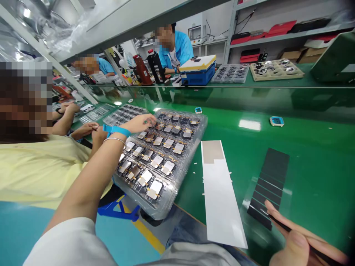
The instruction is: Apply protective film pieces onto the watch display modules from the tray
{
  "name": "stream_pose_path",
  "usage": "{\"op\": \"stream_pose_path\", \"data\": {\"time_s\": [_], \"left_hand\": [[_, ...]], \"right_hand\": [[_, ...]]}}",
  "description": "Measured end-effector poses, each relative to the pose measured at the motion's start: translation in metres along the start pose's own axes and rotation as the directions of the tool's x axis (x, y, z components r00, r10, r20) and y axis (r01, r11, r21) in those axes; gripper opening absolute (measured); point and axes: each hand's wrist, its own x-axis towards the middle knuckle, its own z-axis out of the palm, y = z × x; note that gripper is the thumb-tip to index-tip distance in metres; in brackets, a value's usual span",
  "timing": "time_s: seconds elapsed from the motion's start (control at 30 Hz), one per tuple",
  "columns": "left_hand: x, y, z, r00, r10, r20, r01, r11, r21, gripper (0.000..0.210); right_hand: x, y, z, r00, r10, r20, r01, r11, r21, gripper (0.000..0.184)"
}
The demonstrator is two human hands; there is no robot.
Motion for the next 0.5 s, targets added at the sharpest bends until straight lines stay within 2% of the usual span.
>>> {"op": "stream_pose_path", "data": {"time_s": [0.1, 0.2, 0.33, 0.5], "left_hand": [[0.009, -0.011, 0.01, 0.999, 0.011, 0.035, -0.012, 1.0, 0.027, 0.044], [0.017, -0.013, 0.009, 0.998, 0.017, 0.056, -0.02, 0.998, 0.054, 0.041], [0.029, -0.012, -0.004, 0.992, 0.014, 0.122, -0.024, 0.997, 0.08, 0.034], [0.028, -0.003, -0.024, 0.991, -0.018, 0.135, 0.002, 0.993, 0.119, 0.034]], "right_hand": [[-0.003, -0.008, 0.007, 0.993, 0.055, -0.101, -0.05, 0.997, 0.053, 0.02], [0.0, -0.014, 0.011, 0.991, 0.069, -0.114, -0.061, 0.996, 0.072, 0.024], [0.01, -0.019, 0.012, 0.992, 0.033, -0.118, -0.023, 0.997, 0.079, 0.027], [0.011, -0.025, 0.014, 0.981, 0.062, -0.185, -0.039, 0.991, 0.128, 0.015]]}}
